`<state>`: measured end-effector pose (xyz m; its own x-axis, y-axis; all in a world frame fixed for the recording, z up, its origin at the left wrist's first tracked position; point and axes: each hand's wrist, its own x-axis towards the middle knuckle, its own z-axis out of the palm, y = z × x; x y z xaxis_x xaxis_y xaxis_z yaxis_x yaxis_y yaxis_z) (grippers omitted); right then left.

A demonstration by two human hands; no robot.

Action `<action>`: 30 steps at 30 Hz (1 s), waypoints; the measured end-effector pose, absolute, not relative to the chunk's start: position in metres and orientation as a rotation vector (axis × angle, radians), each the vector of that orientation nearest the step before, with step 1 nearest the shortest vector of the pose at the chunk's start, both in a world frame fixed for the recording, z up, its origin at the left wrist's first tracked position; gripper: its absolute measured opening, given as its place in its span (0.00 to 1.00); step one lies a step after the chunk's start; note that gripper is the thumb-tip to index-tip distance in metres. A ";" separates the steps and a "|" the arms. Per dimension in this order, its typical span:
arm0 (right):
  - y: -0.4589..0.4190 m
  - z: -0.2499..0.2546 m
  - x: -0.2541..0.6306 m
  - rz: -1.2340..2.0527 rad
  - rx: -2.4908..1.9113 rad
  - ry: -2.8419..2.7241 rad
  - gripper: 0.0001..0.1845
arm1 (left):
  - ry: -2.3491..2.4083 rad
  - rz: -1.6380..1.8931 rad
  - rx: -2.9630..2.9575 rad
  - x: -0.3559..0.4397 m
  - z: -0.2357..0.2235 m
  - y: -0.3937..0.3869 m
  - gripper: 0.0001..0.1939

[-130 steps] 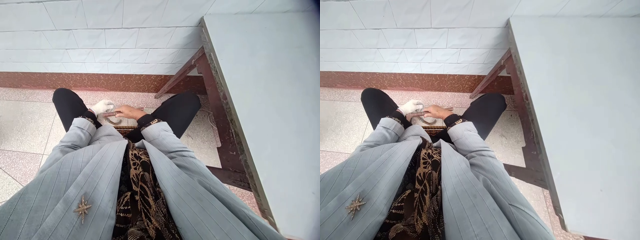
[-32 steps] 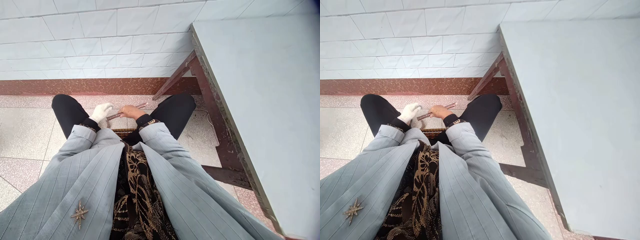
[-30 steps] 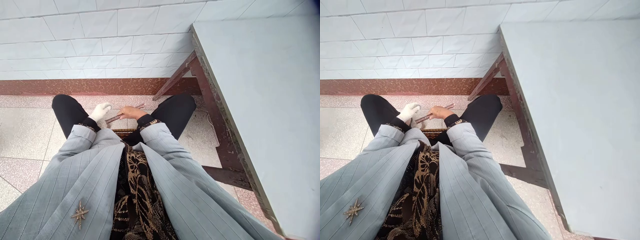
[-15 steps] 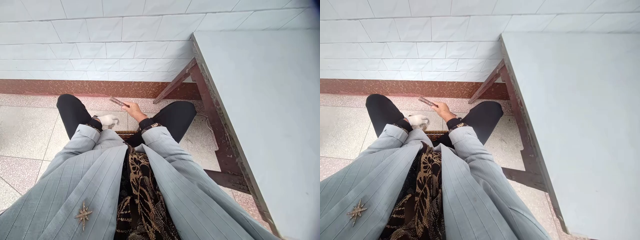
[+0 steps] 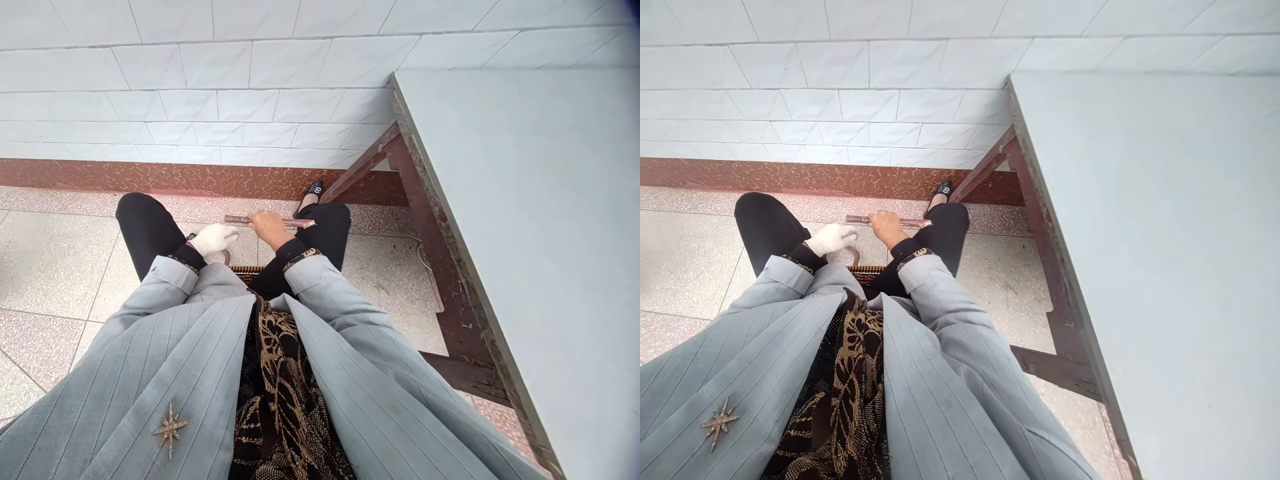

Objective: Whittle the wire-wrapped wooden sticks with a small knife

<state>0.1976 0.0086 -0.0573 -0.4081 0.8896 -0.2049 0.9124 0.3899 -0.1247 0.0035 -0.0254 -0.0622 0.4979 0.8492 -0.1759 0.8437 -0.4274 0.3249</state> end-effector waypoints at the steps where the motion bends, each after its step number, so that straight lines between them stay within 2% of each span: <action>1: 0.008 -0.052 0.198 -0.338 1.628 2.533 0.19 | 1.416 0.062 2.370 0.002 -0.054 -0.023 0.16; 4: 0.009 -0.034 0.207 -0.413 1.483 2.599 0.15 | 1.395 0.240 2.317 -0.005 -0.030 -0.011 0.16; 6: 0.008 -0.021 0.216 -0.586 1.303 2.698 0.11 | 1.346 0.377 2.221 -0.013 -0.018 -0.003 0.14; 8: 0.005 -0.012 0.224 -0.916 1.110 2.810 0.11 | 1.266 0.521 2.054 -0.019 -0.017 0.000 0.13; 10: -0.001 -0.010 0.225 -1.309 0.977 2.933 0.16 | 1.177 0.644 1.848 -0.020 -0.027 -0.004 0.15; 11: -0.003 -0.012 0.222 -1.451 1.029 2.990 0.19 | 1.156 0.689 1.767 -0.019 -0.036 -0.008 0.17; 13: -0.005 -0.022 0.210 -1.626 1.427 3.020 0.23 | 1.177 0.718 1.668 -0.012 -0.059 -0.018 0.19; 15: 0.000 -0.037 0.195 -1.529 1.747 2.957 0.23 | 1.222 0.636 1.675 -0.006 -0.082 -0.027 0.19; 17: 0.009 -0.053 0.183 -1.265 1.928 2.814 0.20 | 1.284 0.412 1.822 -0.002 -0.099 -0.031 0.15; 19: 0.018 -0.066 0.177 -1.014 1.960 2.661 0.18 | 1.312 0.276 1.936 -0.004 -0.107 -0.031 0.13; 25: 0.022 -0.091 0.189 -0.854 2.014 2.756 0.20 | 1.478 0.316 2.070 -0.020 -0.106 -0.027 0.16; 30: 0.011 -0.100 0.195 -0.667 1.883 2.783 0.21 | 1.621 0.305 2.276 -0.024 -0.099 -0.033 0.17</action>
<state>0.1950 0.0114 -0.0998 -0.3677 0.9297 0.0183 0.8205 0.3337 -0.4641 -0.0237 -0.0327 -0.0992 0.3301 0.9438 -0.0167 0.8732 -0.2986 0.3852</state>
